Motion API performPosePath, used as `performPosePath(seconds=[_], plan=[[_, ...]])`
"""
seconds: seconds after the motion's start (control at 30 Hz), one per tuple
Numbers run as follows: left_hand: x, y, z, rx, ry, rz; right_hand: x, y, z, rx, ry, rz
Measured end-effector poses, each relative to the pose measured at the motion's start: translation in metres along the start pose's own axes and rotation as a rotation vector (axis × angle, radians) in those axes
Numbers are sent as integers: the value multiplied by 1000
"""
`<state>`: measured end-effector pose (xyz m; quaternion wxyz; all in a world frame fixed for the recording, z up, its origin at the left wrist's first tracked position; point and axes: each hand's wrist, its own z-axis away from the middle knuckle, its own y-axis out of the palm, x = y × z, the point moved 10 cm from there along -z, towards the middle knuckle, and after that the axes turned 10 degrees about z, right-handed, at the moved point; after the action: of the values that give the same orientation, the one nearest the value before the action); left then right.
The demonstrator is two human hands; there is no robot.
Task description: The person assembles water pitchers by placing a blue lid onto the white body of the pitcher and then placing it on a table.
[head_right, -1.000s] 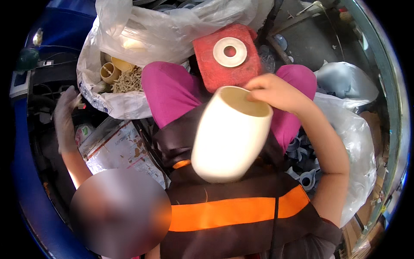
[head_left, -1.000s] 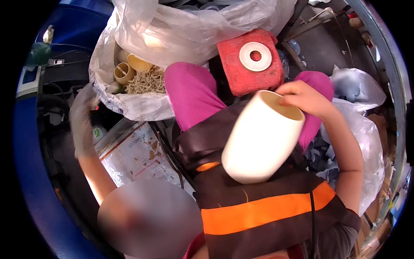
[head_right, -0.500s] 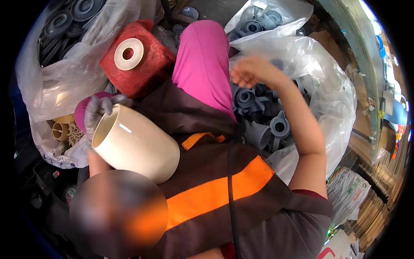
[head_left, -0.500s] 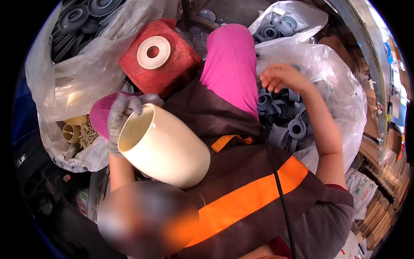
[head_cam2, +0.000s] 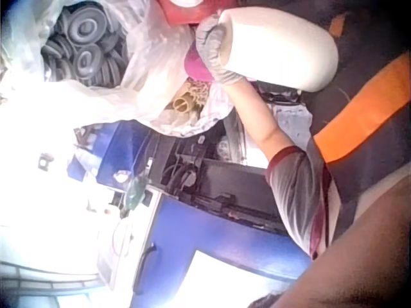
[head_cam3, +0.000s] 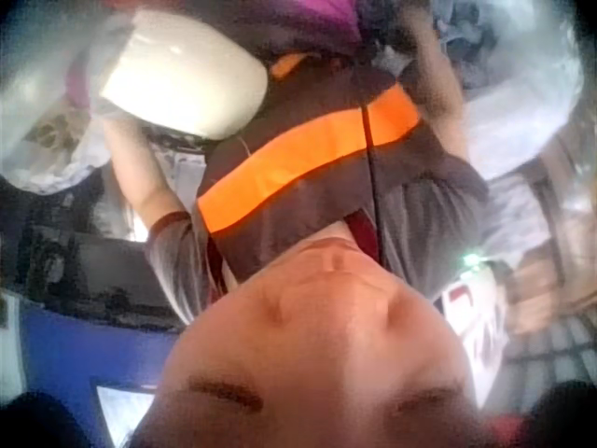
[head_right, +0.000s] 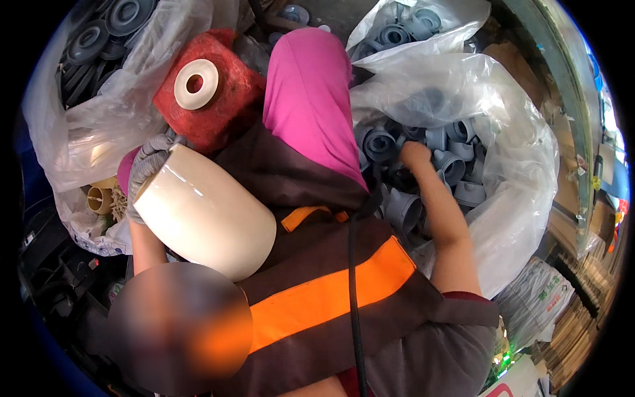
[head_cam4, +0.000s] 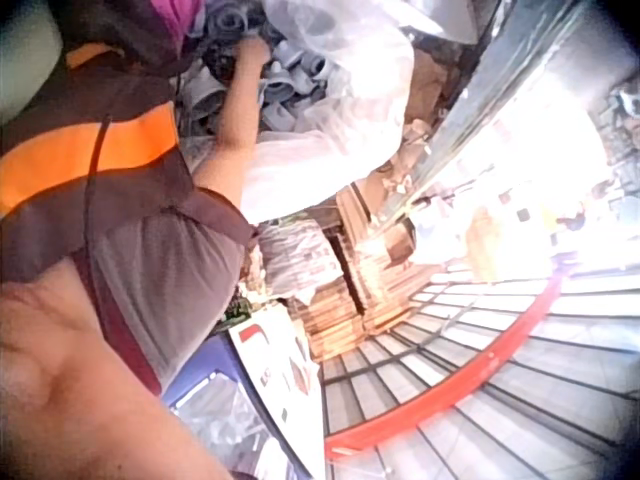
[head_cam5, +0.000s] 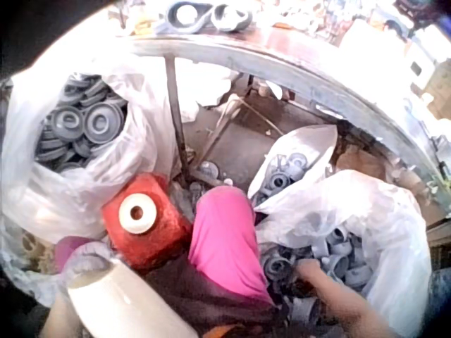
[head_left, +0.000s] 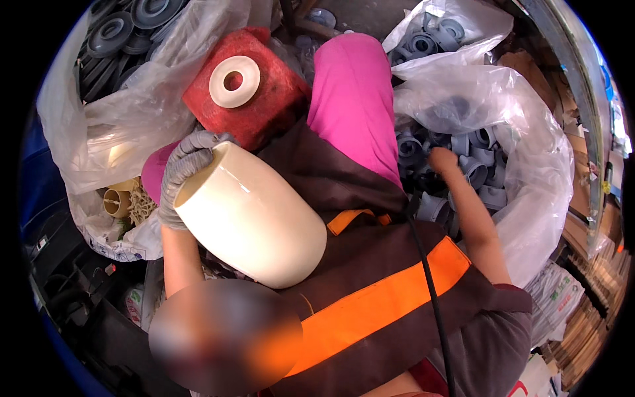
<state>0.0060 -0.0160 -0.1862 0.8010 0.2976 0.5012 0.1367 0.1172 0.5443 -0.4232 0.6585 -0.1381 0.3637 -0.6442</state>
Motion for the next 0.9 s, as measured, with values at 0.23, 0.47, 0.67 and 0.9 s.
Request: performPosePath(seconds=[0.23, 0.47, 0.67, 0.9], plan=[[27, 59, -19, -7, -248, 50, 14, -252, 150, -37, -414, -1115], [4, 110, -9, 365, -117, 334, 110, -328, 238, 27, -1070, -1985], [-6, 97, 12, 281, -41, 311, 195, -324, 246, -135, -1066, -1513], [14, 78, 20, 257, -140, 727, 223, -375, 267, -245, -1001, -1478]])
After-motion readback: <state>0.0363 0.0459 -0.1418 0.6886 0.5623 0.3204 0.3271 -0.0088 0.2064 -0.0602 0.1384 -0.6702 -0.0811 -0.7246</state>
